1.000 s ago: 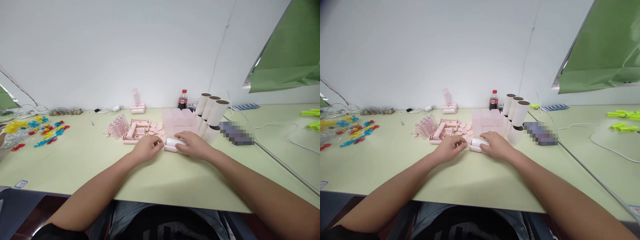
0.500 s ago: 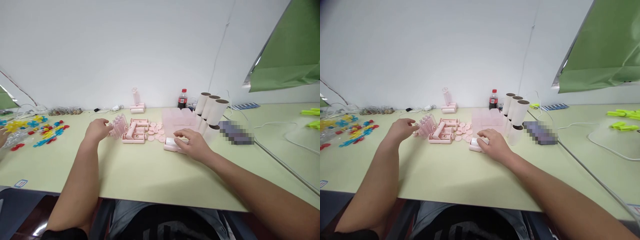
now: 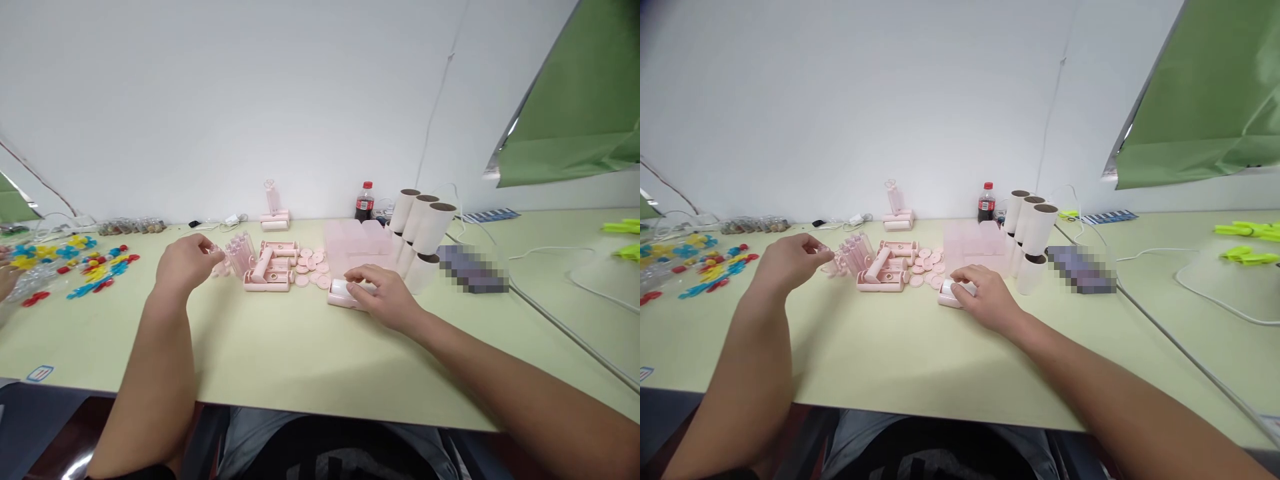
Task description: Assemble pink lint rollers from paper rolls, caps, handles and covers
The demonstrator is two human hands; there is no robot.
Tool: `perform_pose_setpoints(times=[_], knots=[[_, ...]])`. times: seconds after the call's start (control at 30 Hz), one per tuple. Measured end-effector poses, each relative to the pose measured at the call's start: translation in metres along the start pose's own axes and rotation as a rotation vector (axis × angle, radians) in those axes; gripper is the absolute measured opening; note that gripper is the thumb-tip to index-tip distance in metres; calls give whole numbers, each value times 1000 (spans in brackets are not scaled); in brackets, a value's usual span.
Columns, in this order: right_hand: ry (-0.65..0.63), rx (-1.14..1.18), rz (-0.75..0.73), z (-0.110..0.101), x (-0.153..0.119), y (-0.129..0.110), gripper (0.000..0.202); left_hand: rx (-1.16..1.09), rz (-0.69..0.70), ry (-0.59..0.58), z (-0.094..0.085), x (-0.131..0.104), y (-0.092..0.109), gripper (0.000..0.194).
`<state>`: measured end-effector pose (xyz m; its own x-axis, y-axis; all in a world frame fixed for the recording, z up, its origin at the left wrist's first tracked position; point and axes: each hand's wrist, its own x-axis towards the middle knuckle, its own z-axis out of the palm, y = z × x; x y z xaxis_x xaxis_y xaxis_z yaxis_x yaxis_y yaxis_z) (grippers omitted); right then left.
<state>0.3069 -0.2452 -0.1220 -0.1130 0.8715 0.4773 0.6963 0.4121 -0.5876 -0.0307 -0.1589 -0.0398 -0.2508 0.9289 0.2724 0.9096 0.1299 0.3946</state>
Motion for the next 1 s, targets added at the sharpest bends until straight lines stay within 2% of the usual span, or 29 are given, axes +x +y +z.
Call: perform_pose_setpoints(times=[0.1,0.17,0.23,0.3,0.37,0.47,0.53,0.6,0.63,0.67,0.73,0.77,0.8,0.87,0.93,1.0], knots=[[4,39,-36,2,-3,-1,17,-109,78,56,-9,-14,8,19],[6,61,-69,4,-5,-2,17,-268,151,35,-8,-24,16,20],[6,77,-112,5,-8,-5,18,-500,260,-83,0,-36,28,22],[-13,88,-171,7,-10,-9,23,-763,371,-311,14,-52,44,24],[-53,99,-223,8,-13,-11,31,-927,390,-495,33,-69,60,30],[-116,117,-208,10,-15,-12,32,-1056,422,-649,58,-87,78,35],[-144,127,-161,11,-14,-10,29,-1055,466,-707,67,-87,81,37],[-153,133,-115,11,-12,-8,27,-957,527,-666,66,-75,74,36],[-145,137,-93,11,-11,-7,28,-880,540,-589,63,-65,67,35],[-134,143,-71,10,-11,-7,28,-810,515,-440,58,-53,59,35],[-111,162,-35,8,-9,-7,28,-714,342,-77,46,-25,37,36],[-106,174,-23,8,-9,-7,27,-651,226,57,41,-11,25,33],[-105,183,-14,8,-8,-7,26,-566,127,144,37,2,13,29],[-100,197,0,8,-8,-6,23,-365,-6,139,33,23,-8,21],[-87,226,17,10,-9,-4,21,-170,-76,-24,35,36,-21,17],[-75,290,46,12,-9,-2,19,-47,-85,-168,41,41,-27,13]])
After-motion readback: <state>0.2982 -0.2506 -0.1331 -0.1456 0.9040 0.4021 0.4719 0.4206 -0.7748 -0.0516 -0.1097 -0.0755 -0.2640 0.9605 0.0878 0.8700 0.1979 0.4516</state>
